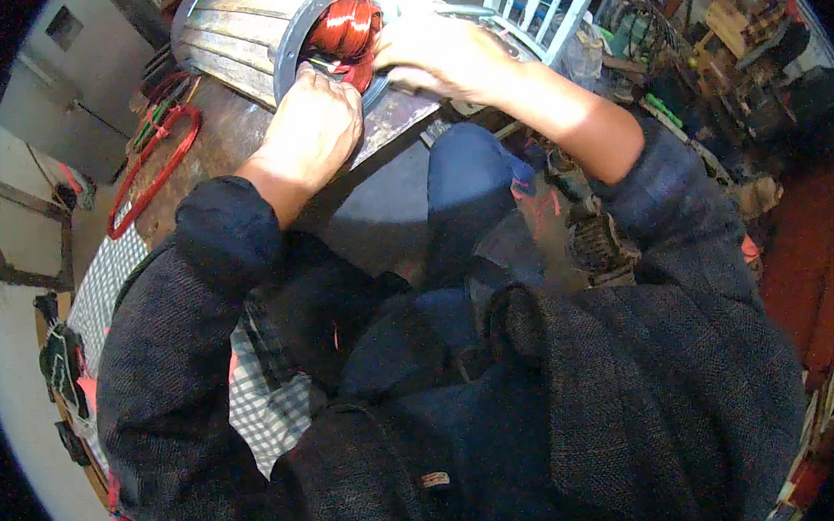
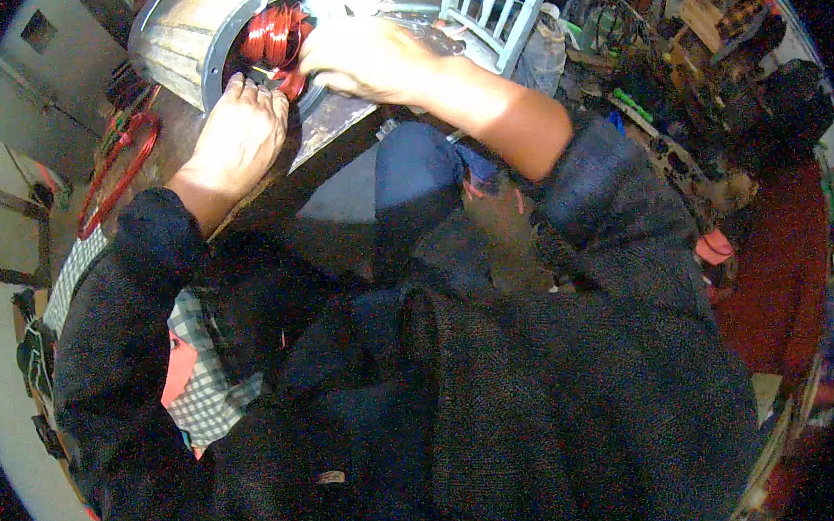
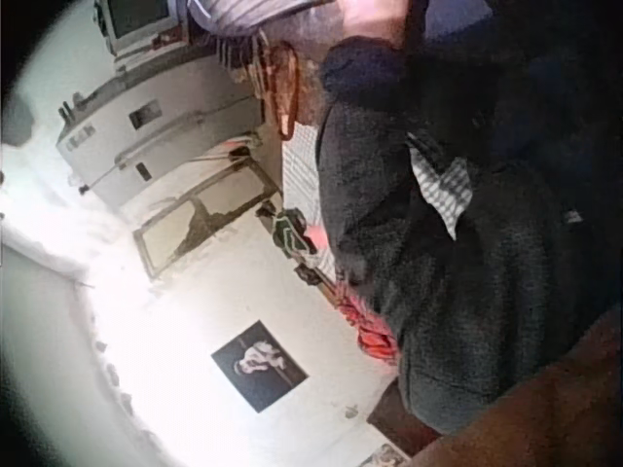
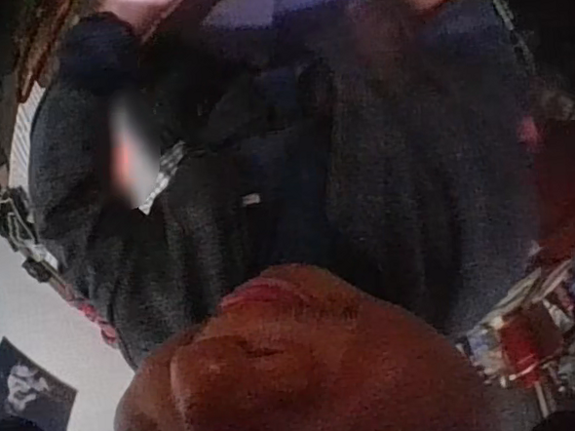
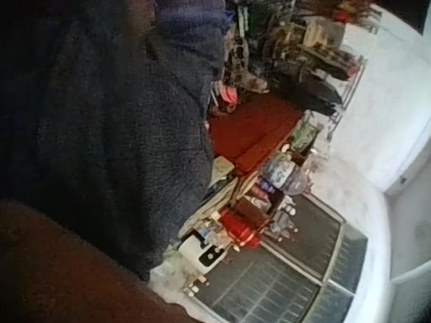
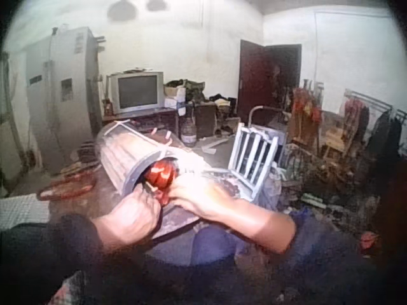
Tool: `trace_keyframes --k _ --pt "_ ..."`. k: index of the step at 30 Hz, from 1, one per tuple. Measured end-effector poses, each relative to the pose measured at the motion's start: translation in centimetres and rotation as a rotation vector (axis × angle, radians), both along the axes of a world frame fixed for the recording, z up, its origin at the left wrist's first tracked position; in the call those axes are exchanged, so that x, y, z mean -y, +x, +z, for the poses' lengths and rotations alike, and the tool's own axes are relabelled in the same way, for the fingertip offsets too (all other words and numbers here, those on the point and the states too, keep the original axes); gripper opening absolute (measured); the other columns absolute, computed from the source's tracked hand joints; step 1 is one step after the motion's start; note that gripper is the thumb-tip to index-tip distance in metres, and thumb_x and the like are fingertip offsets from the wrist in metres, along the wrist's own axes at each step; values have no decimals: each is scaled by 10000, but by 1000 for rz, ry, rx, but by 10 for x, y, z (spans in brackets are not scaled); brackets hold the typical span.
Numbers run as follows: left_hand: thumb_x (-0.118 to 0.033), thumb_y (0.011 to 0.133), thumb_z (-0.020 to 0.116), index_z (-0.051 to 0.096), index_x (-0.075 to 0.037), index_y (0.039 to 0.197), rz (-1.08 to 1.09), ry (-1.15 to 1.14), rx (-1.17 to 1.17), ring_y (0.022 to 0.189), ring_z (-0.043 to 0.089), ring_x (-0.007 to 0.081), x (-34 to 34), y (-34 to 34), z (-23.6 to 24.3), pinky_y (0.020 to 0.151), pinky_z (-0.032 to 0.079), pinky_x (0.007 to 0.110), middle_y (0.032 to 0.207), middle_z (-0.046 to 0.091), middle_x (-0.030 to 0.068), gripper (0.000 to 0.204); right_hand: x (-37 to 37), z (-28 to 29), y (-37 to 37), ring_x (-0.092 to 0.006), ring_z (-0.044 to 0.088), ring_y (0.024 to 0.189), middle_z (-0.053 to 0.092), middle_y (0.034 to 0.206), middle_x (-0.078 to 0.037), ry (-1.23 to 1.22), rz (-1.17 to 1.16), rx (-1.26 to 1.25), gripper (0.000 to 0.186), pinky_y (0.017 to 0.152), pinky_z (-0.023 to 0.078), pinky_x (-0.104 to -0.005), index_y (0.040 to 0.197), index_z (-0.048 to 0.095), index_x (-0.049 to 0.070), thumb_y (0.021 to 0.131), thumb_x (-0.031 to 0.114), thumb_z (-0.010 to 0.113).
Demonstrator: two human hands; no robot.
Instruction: The person winds red insulated wire into a circular metal housing, using both hands to guide and pack the wire. They occasionally use a wooden stick to press the wire down and adjust the housing position on the workbench.
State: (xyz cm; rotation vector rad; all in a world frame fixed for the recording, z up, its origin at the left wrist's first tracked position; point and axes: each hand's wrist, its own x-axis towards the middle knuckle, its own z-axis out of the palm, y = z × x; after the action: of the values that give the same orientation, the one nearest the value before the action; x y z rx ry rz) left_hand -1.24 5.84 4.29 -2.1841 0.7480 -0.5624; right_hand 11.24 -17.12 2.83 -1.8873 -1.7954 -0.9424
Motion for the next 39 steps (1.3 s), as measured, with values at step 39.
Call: trace_keyframes --k 39 --pt "-87 946 548 626 -67 1390 81 -146 -243 947 736 303 14 8 37 908 565 408 1070 735 131 451 -62 -81 -29 -293 784 815 746 992 -206 733 258 -1979 301 662 663 -371 1183 658 -82 1050 184 613"
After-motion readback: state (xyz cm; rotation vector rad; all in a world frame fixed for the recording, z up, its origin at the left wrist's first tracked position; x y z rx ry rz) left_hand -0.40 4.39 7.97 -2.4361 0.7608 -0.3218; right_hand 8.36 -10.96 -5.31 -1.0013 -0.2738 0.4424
